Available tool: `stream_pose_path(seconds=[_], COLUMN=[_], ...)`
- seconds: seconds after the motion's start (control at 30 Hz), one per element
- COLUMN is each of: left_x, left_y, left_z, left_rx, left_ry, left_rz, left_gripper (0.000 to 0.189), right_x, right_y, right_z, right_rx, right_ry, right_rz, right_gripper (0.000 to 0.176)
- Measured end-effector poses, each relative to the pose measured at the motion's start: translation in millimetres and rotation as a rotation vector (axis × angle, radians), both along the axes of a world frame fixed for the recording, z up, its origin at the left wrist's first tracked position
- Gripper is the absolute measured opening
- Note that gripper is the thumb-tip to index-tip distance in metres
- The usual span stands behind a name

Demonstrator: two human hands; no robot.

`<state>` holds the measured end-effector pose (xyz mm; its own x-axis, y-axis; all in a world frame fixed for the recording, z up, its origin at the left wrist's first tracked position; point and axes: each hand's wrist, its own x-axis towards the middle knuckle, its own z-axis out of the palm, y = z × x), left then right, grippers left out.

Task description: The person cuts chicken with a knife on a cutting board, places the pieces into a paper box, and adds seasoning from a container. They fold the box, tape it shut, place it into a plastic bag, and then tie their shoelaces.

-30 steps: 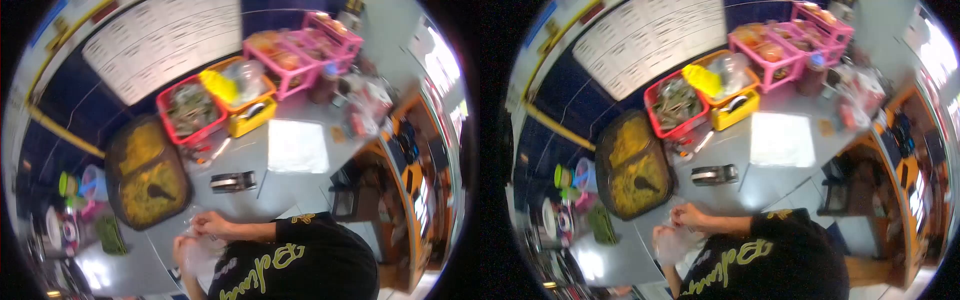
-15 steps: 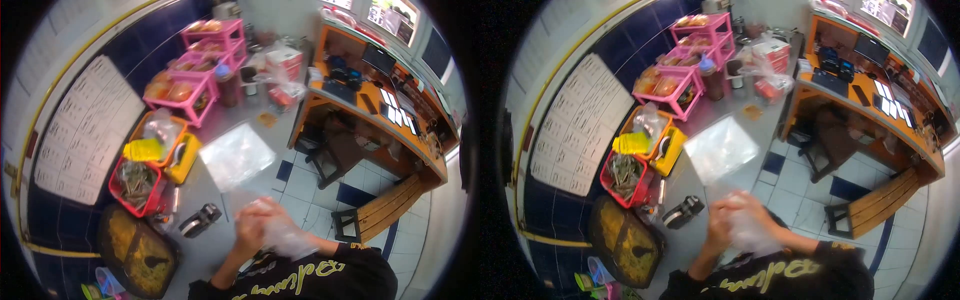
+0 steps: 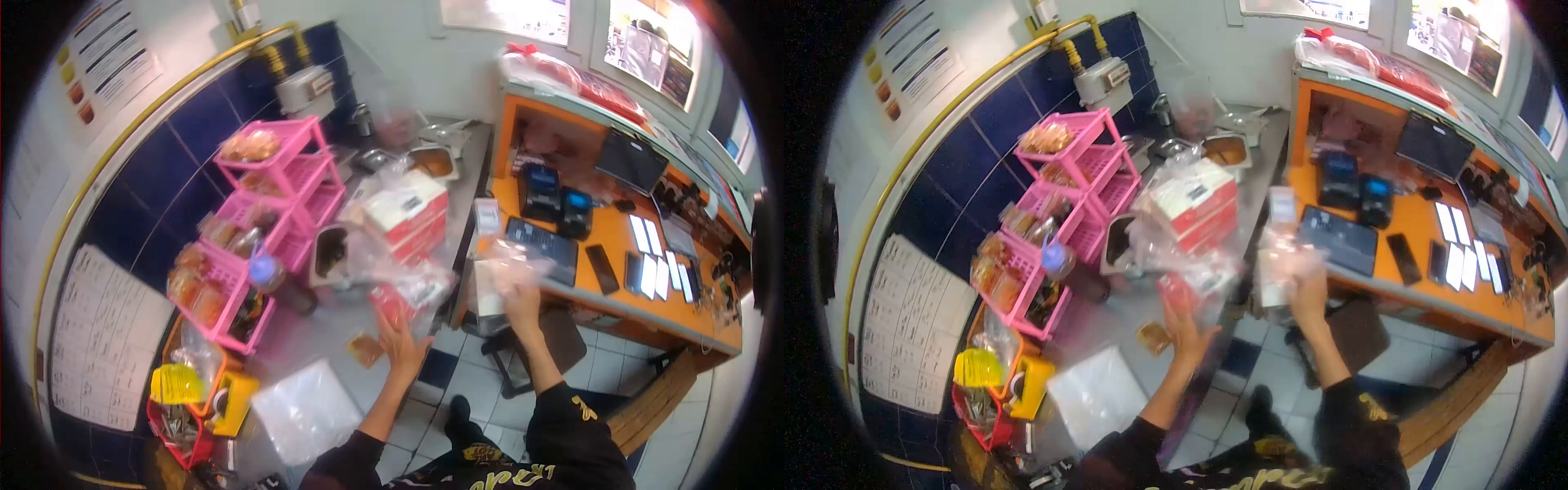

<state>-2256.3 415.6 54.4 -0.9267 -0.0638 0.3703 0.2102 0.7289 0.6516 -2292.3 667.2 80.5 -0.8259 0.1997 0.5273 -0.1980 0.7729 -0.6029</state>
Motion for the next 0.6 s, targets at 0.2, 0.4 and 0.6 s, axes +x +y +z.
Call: stream_pose_path(seconds=[0.2, 0.4, 0.6], left_x=[-64, -84, -100], left_y=[5, -9, -7], left_z=[-54, -42, -24], left_rx=[-0.117, -0.21, -0.328], left_ry=[0.094, 0.009, -0.109], left_rz=[0.174, 0.128, 0.218], left_gripper=[0.066, 0.065, 0.069], right_x=[-150, -203, -255], right_y=[-18, -31, -5], right_z=[-7, -31, -25], right_rx=[0.21, 0.04, 0.089], right_ry=[0.052, 0.075, -0.018], right_rz=[0.007, -0.145, 0.178], right_gripper=[0.021, 0.025, 0.024])
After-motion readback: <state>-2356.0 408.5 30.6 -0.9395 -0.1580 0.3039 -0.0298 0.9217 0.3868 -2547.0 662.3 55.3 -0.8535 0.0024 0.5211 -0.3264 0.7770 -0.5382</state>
